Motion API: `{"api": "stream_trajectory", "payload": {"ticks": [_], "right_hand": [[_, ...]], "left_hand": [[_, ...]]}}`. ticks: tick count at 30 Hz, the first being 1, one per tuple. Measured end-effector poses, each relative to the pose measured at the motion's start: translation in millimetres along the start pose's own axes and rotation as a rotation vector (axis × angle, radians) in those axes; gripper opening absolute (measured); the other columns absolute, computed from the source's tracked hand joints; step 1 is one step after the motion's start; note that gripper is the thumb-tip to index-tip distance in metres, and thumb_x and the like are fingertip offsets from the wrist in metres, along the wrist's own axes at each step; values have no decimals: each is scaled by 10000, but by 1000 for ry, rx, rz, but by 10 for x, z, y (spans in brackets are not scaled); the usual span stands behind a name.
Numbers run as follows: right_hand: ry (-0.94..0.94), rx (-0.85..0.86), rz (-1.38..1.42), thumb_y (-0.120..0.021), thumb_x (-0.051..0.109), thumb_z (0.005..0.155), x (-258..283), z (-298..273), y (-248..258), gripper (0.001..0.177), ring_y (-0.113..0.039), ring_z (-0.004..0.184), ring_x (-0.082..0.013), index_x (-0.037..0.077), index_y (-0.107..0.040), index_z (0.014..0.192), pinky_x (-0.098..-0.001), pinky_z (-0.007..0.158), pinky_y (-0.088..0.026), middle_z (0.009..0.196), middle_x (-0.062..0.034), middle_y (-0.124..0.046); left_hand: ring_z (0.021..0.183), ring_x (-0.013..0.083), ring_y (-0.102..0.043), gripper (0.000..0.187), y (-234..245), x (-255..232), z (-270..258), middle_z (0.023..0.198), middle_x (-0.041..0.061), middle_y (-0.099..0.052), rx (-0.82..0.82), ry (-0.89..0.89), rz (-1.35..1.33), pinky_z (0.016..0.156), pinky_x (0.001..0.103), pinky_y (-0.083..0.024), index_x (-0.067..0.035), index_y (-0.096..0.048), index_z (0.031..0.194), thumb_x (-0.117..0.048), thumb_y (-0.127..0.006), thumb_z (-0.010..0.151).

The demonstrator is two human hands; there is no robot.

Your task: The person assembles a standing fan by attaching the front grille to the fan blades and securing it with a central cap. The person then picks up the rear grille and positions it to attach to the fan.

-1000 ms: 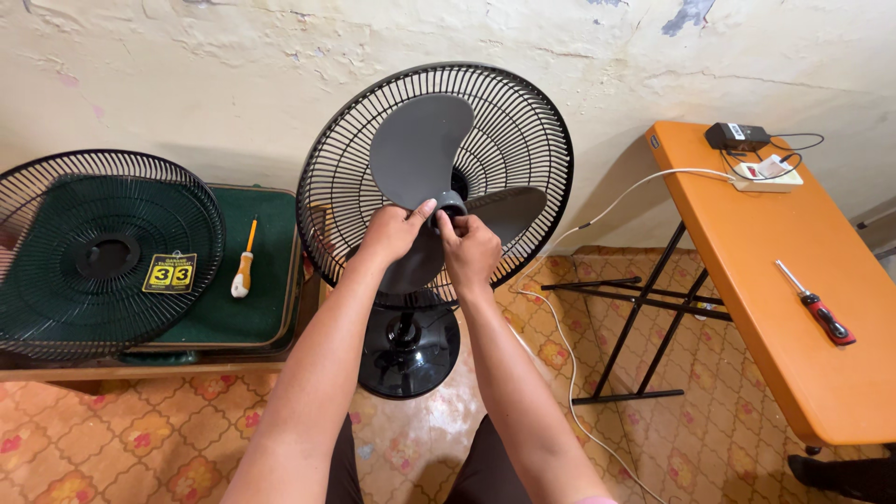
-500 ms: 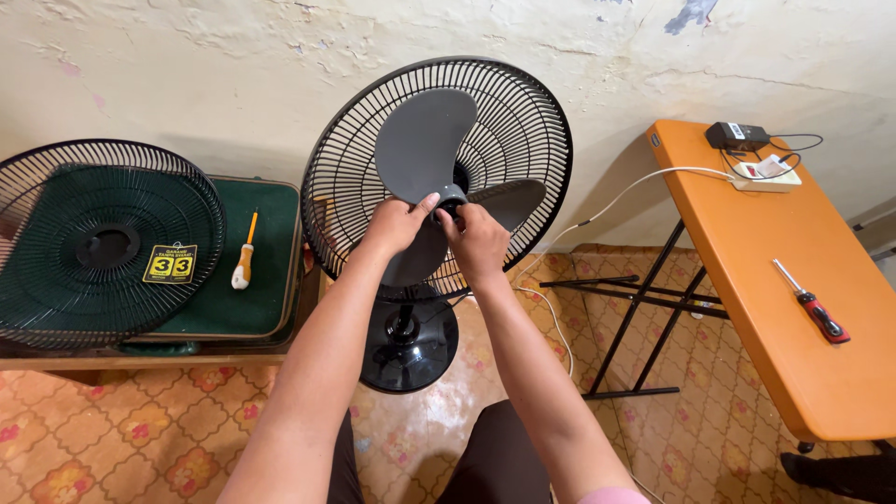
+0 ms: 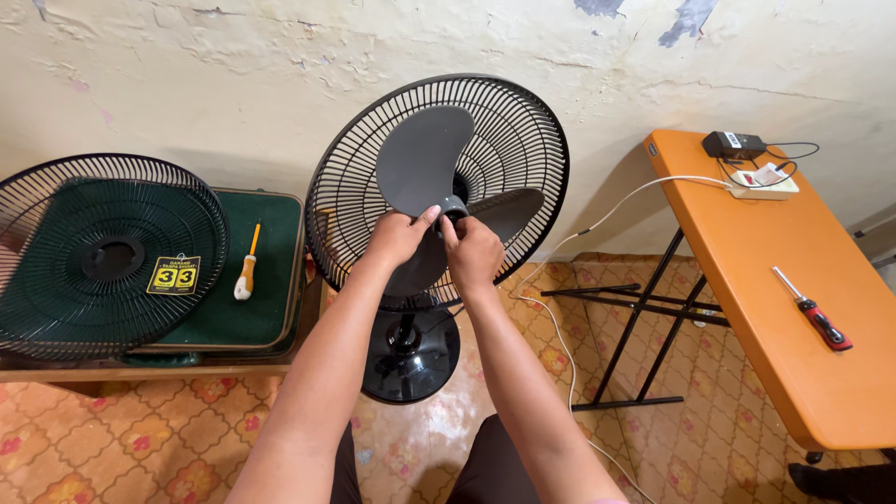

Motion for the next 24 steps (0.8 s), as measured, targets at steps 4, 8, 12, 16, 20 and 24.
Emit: {"api": "stream_trajectory", "payload": {"ticks": [4,8,12,16,20,24], "right_hand": [[100,-26,-34,-776,427,872,31,-16,26,373,-684,643,-330,75,-719,759,-449,588,-502,713,-103,-715],[90,-4,2,-774,438,886,25,-36,135,367,-702,665,-302,87,-740,786,-421,607,-517,735,-81,-733],[-46,60,32,-793,473,837,-15,-39,175,387,-731,668,-263,87,-774,843,-391,619,-540,736,-63,-754],[-116,74,64,-805,475,827,-9,-17,119,392,-739,681,-247,86,-785,872,-386,644,-550,740,-64,-760],[-167,43,87,-813,459,810,-9,-4,84,383,-744,684,-238,82,-782,871,-381,661,-553,737,-51,-768],[-177,52,109,-823,447,803,-17,-22,66,379,-742,680,-230,77,-774,870,-378,660,-550,734,-44,-766]], "left_hand": [[1064,389,-697,544,35,-44,-25,1126,204,-740,-9,-4,12,901,436,-537,-100,-712,1224,-558,-552,977],[1018,375,-710,549,101,-172,-140,1082,190,-753,-20,23,5,871,439,-545,-108,-730,1193,-573,-565,953],[940,369,-720,549,110,-261,-311,993,173,-764,-46,87,157,846,458,-557,-133,-784,1121,-611,-544,993],[891,360,-712,479,120,-210,-501,894,149,-756,-157,-108,436,895,489,-516,-177,-752,1188,-580,-572,1004],[964,327,-683,398,183,82,-630,994,96,-753,-281,-132,479,882,490,-489,-170,-767,1106,-477,-700,862],[1056,312,-658,259,287,325,-713,1085,78,-742,-322,-100,400,938,413,-508,-138,-754,1093,-299,-753,890]]}}
Point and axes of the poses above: each hand's wrist, its own z-axis towards the middle knuckle, its own y-axis out of the back of the hand, x = y × z, the point moved 3 cm from there along z, towards the middle knuckle
